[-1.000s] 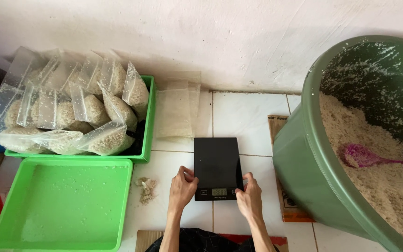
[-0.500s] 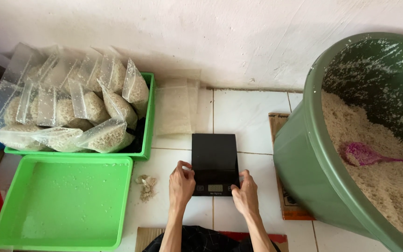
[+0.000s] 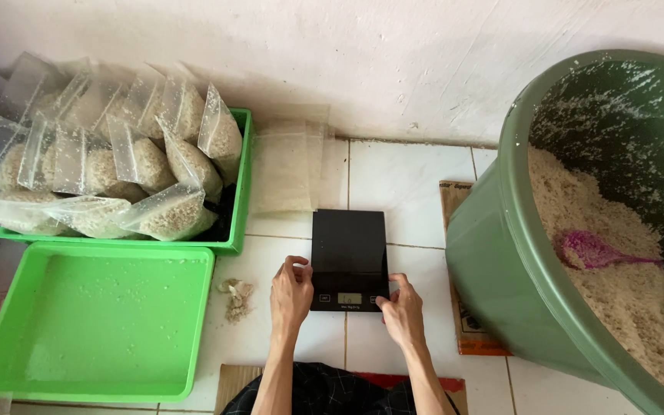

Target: Scooping granular food material into plastic bags and weighing them on a digital scale

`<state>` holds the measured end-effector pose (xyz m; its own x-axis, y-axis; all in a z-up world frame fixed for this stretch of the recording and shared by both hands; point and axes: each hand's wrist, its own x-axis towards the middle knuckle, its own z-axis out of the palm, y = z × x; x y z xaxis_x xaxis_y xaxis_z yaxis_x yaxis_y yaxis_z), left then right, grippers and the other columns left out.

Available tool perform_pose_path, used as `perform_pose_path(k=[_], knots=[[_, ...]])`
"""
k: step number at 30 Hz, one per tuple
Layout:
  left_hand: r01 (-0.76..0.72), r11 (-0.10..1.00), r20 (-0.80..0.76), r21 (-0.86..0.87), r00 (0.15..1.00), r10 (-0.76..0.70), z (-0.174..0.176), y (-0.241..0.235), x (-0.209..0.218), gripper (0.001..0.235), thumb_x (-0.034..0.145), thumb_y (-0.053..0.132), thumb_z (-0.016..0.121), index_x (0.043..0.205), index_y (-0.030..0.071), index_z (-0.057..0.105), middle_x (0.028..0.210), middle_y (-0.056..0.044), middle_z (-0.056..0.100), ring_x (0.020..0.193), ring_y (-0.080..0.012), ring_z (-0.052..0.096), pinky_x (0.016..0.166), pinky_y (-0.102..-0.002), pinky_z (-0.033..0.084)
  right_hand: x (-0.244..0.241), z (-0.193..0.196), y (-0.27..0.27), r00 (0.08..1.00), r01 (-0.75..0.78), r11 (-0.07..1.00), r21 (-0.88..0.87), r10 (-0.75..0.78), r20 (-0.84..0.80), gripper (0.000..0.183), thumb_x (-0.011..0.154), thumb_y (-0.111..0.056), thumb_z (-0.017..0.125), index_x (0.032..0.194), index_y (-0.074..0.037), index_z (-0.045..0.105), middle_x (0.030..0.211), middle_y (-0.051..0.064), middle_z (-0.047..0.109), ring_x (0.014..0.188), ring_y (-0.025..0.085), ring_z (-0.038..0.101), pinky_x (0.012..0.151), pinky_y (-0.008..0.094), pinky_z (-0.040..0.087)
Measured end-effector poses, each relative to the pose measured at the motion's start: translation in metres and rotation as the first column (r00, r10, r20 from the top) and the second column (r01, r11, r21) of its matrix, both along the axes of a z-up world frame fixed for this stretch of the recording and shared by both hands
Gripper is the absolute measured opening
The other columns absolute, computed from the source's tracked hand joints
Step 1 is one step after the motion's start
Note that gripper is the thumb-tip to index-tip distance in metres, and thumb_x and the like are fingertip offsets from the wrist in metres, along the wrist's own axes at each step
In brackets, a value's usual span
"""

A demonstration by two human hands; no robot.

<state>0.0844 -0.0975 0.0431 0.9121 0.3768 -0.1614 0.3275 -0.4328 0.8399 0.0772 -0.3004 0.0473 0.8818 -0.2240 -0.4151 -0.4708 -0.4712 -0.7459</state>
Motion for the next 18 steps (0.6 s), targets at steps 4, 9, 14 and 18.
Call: perform_pose_path(k=[4, 9, 14, 18], knots=[[-0.019, 1.000, -0.006, -0.004, 1.000, 0.019, 0.002, 0.000, -0.001, 0.014, 0.091, 0.016, 0.057, 0.101, 0.008, 0.063, 0.080, -0.006, 0.072, 0.061, -0.0200, 0.065, 0.060, -0.036, 0.051, -0.001, 0.001, 0.000, 1.000, 0.000, 1.000, -0.032, 0.001, 0.001, 0.044, 0.080, -0.001, 0.065, 0.124, -0.006, 0.058, 0.065, 0.008, 0.055, 0.048, 0.019, 0.053, 0.049, 0.034, 0.044], [-0.027, 0.997, 0.110, -0.071, 0.993, 0.035, 0.005, 0.002, 0.001, 0.016, 0.087, 0.005, 0.057, 0.101, 0.009, 0.064, 0.077, -0.005, 0.070, 0.059, -0.0171, 0.063, 0.058, -0.034, 0.050, -0.001, -0.005, -0.002, 0.999, -0.034, 0.989, -0.143, 0.039, 0.029, 0.038, 0.078, -0.003, 0.065, 0.115, -0.009, 0.061, 0.067, 0.007, 0.056, 0.058, 0.020, 0.055, 0.057, 0.035, 0.046], [-0.016, 0.993, 0.094, -0.118, 0.995, 0.028, 0.004, 0.002, 0.001, 0.015, 0.087, 0.008, 0.059, 0.101, 0.007, 0.065, 0.077, -0.006, 0.070, 0.060, -0.0155, 0.062, 0.057, -0.031, 0.051, 0.001, -0.015, -0.005, 0.997, -0.034, 0.973, -0.227, 0.048, 0.058, 0.039, 0.080, -0.006, 0.068, 0.117, -0.003, 0.059, 0.077, 0.010, 0.060, 0.063, 0.020, 0.057, 0.062, 0.037, 0.051], [-0.024, 0.991, 0.130, -0.133, 0.991, 0.042, 0.004, 0.002, -0.001, 0.015, 0.088, 0.011, 0.059, 0.103, 0.008, 0.065, 0.078, -0.007, 0.071, 0.061, -0.0164, 0.064, 0.058, -0.032, 0.052, 0.000, -0.011, -0.003, 0.995, 0.008, 0.966, -0.257, 0.018, 0.100, 0.034, 0.080, -0.011, 0.063, 0.114, -0.005, 0.058, 0.084, 0.010, 0.054, 0.071, 0.021, 0.055, 0.066, 0.037, 0.049]])
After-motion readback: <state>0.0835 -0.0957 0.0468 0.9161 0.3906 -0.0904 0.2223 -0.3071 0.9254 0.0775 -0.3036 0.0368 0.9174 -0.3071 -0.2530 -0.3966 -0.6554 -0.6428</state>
